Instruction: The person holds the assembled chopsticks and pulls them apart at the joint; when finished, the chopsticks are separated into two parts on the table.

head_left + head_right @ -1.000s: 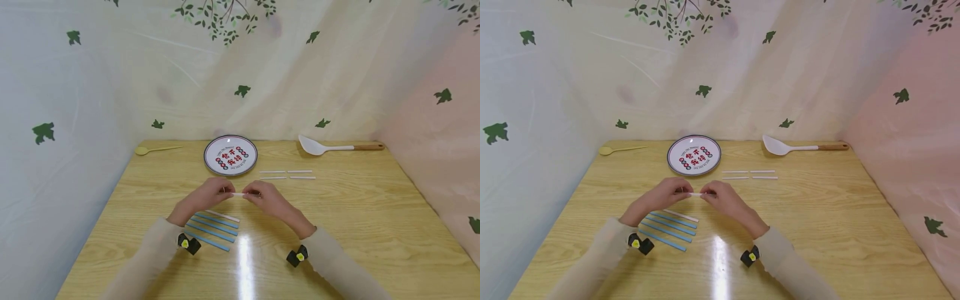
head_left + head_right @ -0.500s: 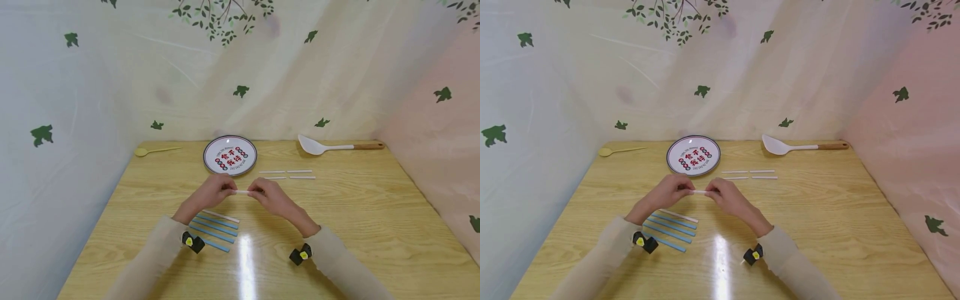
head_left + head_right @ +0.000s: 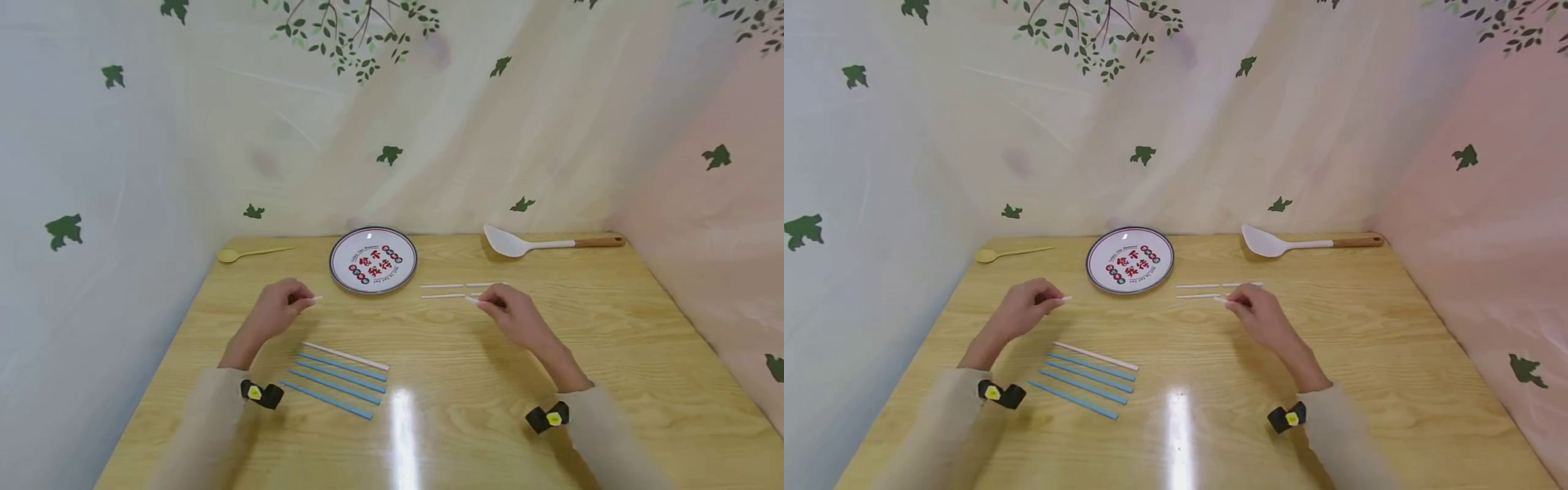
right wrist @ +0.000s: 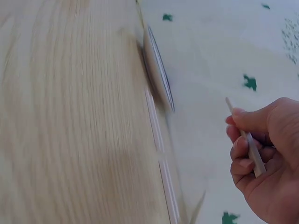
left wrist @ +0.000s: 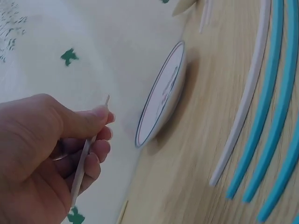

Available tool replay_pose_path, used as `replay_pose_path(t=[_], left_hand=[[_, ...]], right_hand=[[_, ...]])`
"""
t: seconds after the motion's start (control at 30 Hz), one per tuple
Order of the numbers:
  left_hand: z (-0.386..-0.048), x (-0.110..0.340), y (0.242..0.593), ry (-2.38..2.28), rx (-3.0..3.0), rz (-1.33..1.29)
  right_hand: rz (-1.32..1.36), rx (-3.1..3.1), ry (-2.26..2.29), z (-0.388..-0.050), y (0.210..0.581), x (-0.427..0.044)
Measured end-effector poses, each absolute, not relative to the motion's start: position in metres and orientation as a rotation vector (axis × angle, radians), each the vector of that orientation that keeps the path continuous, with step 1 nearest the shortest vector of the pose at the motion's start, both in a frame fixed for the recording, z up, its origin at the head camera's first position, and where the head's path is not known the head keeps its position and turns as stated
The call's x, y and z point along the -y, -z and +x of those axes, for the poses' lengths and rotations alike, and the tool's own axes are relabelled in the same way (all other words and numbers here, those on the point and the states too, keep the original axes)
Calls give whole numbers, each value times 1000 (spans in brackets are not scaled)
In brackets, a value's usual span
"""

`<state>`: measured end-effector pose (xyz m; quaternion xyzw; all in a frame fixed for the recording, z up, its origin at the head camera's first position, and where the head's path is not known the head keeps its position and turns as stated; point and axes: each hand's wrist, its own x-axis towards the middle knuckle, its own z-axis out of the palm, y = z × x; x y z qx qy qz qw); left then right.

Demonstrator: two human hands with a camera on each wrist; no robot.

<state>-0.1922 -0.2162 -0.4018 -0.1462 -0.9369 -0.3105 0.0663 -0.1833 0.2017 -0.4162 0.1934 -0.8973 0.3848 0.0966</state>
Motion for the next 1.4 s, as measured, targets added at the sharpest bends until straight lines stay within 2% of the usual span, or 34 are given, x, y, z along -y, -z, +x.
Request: replay_pose_path(t=[0.1,0.27,0.77,1.07,1.4], left_hand=[[-191,231,403,968,2824,-438],[-193,210,407,971,2793,-529],[-206,61,433,1059,2850,-841],[-222,3,451,981,2948,-682],[-220,-22,460,866,2927,-611]], right_hand=[[481,2695,-1157,-182,415,-230],[433,2676,-1109,-184,416,-249],[464,2799,-1067,-206,438,-270],[453,2868,-1073,-223,454,-270],[488,2848,-1144,-226,469,-265]])
